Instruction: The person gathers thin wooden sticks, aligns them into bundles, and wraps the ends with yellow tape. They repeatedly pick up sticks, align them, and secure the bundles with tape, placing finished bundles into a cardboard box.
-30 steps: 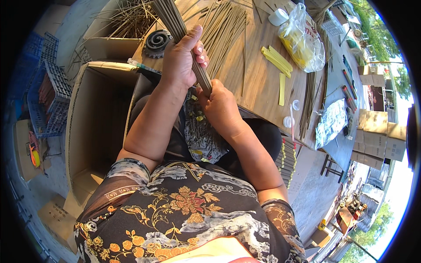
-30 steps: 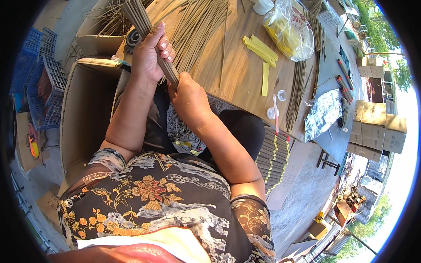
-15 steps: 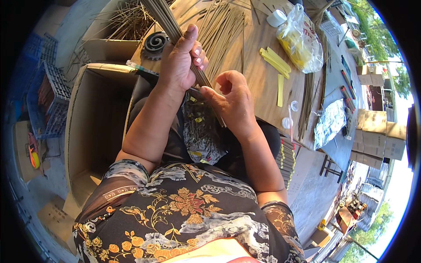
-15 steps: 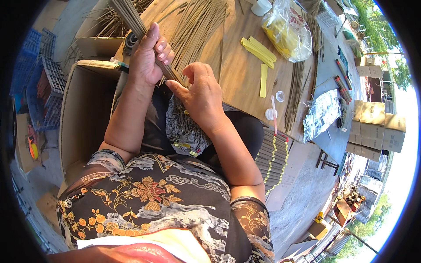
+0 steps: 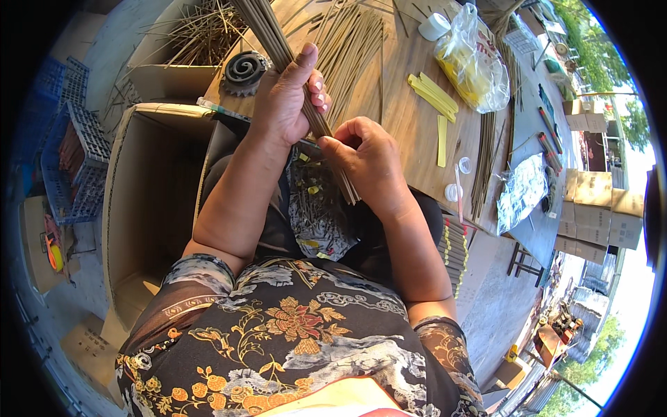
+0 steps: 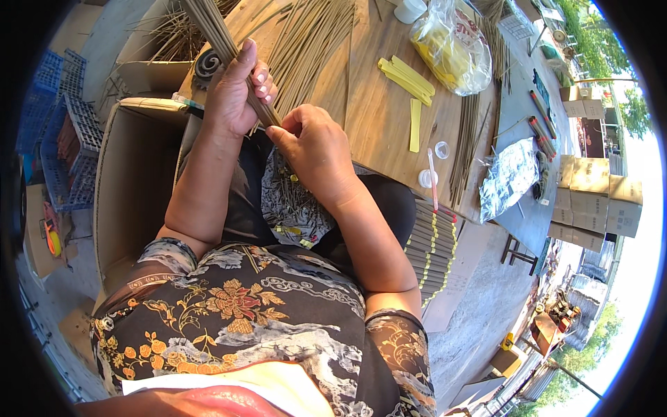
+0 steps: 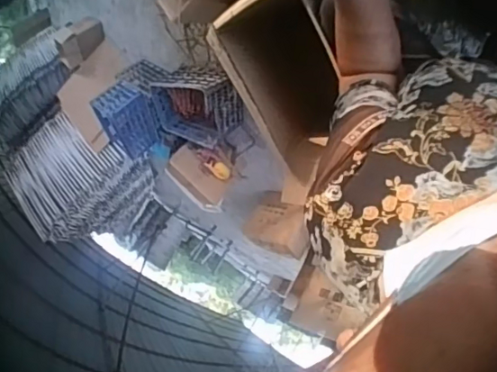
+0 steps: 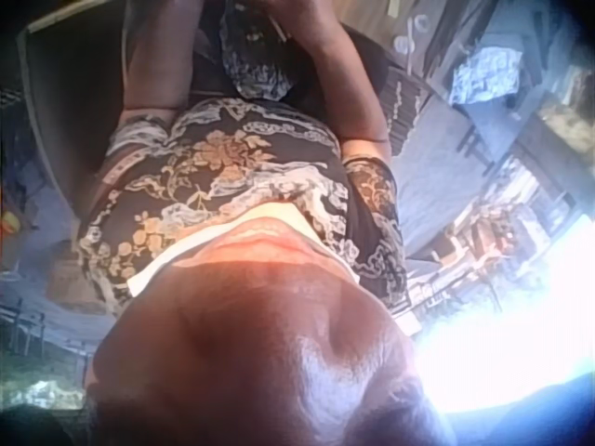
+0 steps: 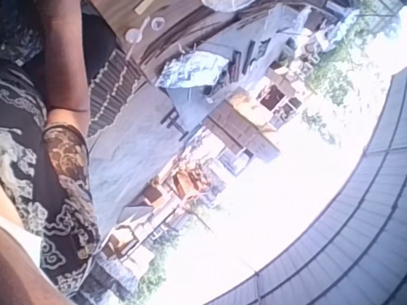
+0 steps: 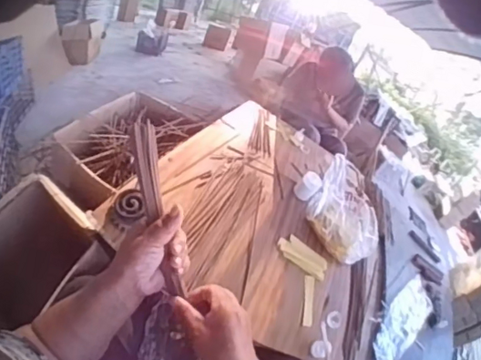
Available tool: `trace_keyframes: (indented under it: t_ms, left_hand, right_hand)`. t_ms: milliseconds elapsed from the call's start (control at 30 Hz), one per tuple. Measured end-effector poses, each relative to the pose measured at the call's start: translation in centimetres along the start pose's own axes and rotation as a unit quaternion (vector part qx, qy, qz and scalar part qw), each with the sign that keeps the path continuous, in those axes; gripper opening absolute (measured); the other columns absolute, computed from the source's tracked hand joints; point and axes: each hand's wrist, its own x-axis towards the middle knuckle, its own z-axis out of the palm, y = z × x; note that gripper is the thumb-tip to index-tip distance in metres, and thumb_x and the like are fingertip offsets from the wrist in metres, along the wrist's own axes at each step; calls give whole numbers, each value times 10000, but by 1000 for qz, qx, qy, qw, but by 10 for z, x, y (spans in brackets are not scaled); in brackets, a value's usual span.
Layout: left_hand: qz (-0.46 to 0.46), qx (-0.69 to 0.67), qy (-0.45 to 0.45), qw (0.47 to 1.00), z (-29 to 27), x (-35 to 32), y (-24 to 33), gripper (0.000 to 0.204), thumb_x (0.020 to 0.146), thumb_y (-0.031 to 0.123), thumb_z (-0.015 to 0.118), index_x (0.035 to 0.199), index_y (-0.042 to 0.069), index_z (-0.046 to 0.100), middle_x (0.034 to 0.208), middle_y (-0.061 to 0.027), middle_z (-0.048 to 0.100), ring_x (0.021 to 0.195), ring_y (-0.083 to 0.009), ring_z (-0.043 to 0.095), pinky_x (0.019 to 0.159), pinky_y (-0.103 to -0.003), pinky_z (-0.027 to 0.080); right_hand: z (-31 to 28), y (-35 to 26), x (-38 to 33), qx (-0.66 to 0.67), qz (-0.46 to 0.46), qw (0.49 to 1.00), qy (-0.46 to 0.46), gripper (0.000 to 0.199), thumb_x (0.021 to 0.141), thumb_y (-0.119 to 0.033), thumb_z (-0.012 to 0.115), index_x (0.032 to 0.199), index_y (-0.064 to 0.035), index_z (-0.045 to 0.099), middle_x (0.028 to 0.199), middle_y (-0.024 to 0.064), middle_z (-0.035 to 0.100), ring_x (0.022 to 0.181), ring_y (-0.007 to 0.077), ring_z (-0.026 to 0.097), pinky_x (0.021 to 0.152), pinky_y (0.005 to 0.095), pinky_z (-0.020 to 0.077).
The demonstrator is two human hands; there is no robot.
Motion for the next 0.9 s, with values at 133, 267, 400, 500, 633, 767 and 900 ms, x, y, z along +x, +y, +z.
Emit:
trace_keyframes:
  t_ms: [133,267,400,500,633,767,900]
  left_hand:
    - [0,0,4,1000,1,-1,0,266,808,315,616,692,133,461,533,12,450,445,-89,434,436,-225,367]
    - [2,1,4,1000,0,-1,-1,255,808,304,619,710,127,463,535,6,455,451,-91,443,438,-225,369]
    - [-1,1,7,1000,1,-1,-1,255,807,303,621,717,122,464,535,2,458,452,-92,446,434,-227,371]
    - [1,8,8,1000,2,-2,-2,257,806,307,621,719,121,466,535,1,463,452,-93,450,434,-228,376]
    - [11,-3,10,1000,2,-1,-1,314,756,305,676,656,83,478,511,-29,480,426,-125,470,414,-262,412]
    - [12,0,9,1000,1,-1,-2,312,757,306,675,658,81,483,511,-31,485,424,-128,475,414,-261,415]
    - [10,9,2,1000,1,-1,-2,308,757,309,674,666,79,490,514,-27,486,427,-128,477,415,-263,416]
  right_hand:
    - [-2,-10,-1,-47,-11,999,14,200,720,-165,669,776,-35,528,746,119,556,704,264,562,623,345,446]
    - [-1,-8,-1,-82,-39,996,21,209,717,-163,669,794,-35,522,776,121,558,729,267,564,638,350,445]
    - [-2,-9,0,-49,-14,999,2,208,714,-159,668,790,-32,522,787,121,559,740,272,562,647,355,443]
    - [-3,-8,1,-44,-4,999,-8,200,718,-160,660,785,-28,525,773,125,565,738,281,565,650,361,444]
    - [-3,-8,3,-15,13,1000,-19,186,723,-158,644,784,-21,535,769,134,579,745,288,574,659,367,446]
    - [-1,-3,5,13,30,999,-30,189,721,-162,646,791,-12,557,785,145,593,752,295,581,665,364,450]
    - [-4,2,8,47,43,997,-52,193,713,-154,656,770,10,572,741,147,599,699,257,593,642,331,457]
